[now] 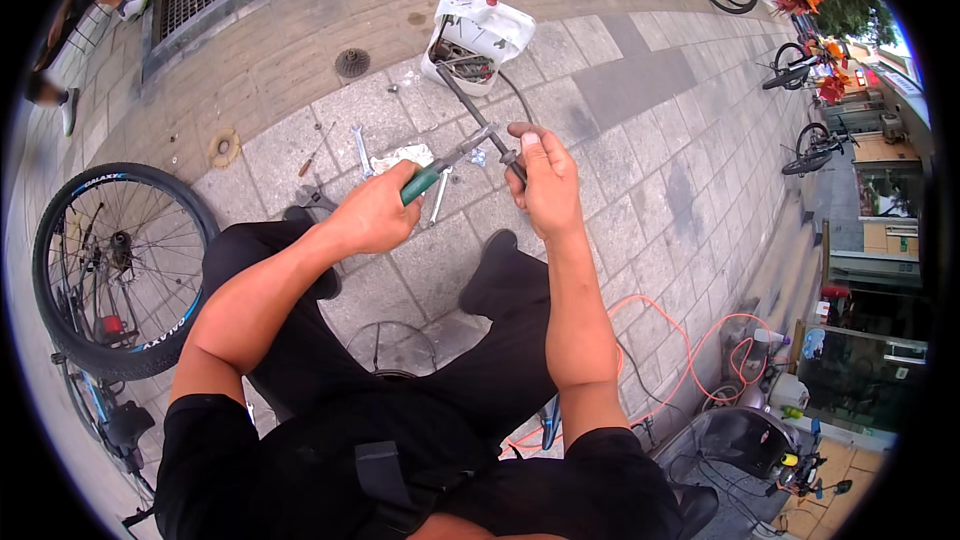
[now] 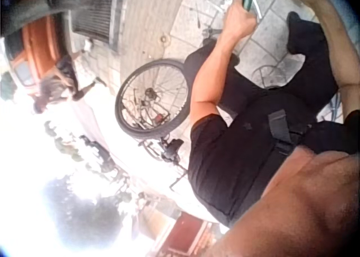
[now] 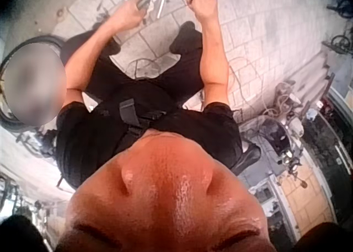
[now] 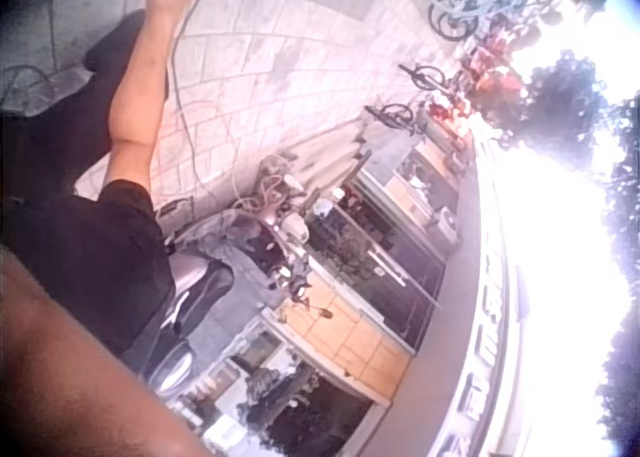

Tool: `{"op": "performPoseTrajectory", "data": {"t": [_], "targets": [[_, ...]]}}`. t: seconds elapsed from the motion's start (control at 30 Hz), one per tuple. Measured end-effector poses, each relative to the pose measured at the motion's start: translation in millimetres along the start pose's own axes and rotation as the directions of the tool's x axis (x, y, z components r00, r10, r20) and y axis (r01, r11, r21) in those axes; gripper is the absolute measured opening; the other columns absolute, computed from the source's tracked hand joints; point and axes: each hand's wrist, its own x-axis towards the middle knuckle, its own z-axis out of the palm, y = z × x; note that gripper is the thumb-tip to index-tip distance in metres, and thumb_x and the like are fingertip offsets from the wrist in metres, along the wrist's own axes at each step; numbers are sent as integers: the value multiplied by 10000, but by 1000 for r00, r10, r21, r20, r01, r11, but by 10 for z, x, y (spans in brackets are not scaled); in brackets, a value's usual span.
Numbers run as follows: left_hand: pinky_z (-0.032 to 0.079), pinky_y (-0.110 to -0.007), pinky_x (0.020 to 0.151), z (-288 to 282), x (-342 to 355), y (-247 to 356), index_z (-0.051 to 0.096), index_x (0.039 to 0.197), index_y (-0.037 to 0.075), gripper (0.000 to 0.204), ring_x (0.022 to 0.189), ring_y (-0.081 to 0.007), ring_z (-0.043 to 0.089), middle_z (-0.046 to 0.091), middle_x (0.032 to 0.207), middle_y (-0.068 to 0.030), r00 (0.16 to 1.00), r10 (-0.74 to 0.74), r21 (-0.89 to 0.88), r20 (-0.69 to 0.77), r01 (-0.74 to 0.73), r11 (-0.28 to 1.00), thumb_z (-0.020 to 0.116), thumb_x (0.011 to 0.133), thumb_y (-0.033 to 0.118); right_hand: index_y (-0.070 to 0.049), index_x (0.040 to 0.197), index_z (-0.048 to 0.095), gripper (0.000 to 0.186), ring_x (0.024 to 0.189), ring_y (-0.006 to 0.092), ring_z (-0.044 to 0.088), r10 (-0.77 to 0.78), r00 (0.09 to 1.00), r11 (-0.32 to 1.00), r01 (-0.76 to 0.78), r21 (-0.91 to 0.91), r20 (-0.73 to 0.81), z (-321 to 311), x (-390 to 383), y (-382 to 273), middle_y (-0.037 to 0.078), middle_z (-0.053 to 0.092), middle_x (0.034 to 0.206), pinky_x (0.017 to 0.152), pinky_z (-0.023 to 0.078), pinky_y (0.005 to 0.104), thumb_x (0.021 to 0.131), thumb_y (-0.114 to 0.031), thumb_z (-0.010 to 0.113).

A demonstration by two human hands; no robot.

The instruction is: The person walks from inside a bicycle shop to the sidewalk and sits on a stool. They use pliers to crimp and adjust a bicycle brake cable end, repeatedly manipulating the cable and tool while seated.

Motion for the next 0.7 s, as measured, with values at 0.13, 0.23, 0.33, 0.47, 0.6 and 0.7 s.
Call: {"op": "performPoseTrajectory", "data": {"t": [0.13, 0.23, 0.33, 0.47, 0.6, 0.7], "targets": [[507, -544, 795, -1, 4, 15, 555, 1225, 31, 304, 918, -488, 666, 684, 937, -282, 1000, -4, -15, -5, 4, 1000, 598, 962, 178, -10, 1232, 627, 275, 554, 57, 454, -7, 999, 995, 11, -104, 42, -12, -51, -49, -41, 450, 681, 501, 362, 234, 1095, -232, 540], [505, -543, 788, 5, 3, 23, 554, 1206, 30, 289, 908, -486, 665, 679, 923, -278, 1000, 5, -27, -5, -5, 1000, 602, 960, 174, -14, 1260, 624, 319, 543, 52, 451, -55, 998, 998, 55, -13, 5, 8, -17, 31, -36, 484, 685, 490, 357, 229, 1087, -276, 567], [504, -541, 788, 0, -5, 27, 554, 1193, 27, 278, 911, -485, 664, 677, 925, -277, 1000, 17, -31, 1, -17, 999, 604, 959, 170, -17, 1269, 609, 341, 541, 49, 453, -13, 1000, 1000, 13, 10, 14, -51, 14, 51, -30, 512, 686, 484, 351, 224, 1078, -299, 590], [504, -540, 795, 4, 4, -19, 555, 1186, 29, 272, 920, -485, 662, 677, 935, -279, 1000, 28, -44, -10, -29, 999, 605, 960, 172, -22, 1233, 626, 319, 521, 50, 445, -15, 999, 998, 17, -52, 50, -29, -32, -27, -19, 534, 683, 478, 358, 226, 1081, -299, 587], [506, -473, 863, -49, -10, 84, 555, 1209, 18, 281, 984, -423, 660, 662, 1005, -251, 997, -50, -32, 59, 51, 998, 599, 956, 132, -29, 1201, 639, 308, 502, 51, 438, -9, 1000, 1000, 9, -25, 2, -20, 19, 62, -12, 546, 668, 456, 348, 228, 1072, -306, 605], [508, -470, 858, -41, -7, 51, 556, 1208, 18, 281, 979, -421, 662, 664, 998, -245, 998, -42, -42, 48, 44, 998, 599, 954, 130, -30, 1185, 642, 306, 493, 54, 439, 33, 999, 999, -33, 7, -13, -7, -13, -14, -5, 555, 658, 442, 339, 234, 1071, -312, 603]]}}
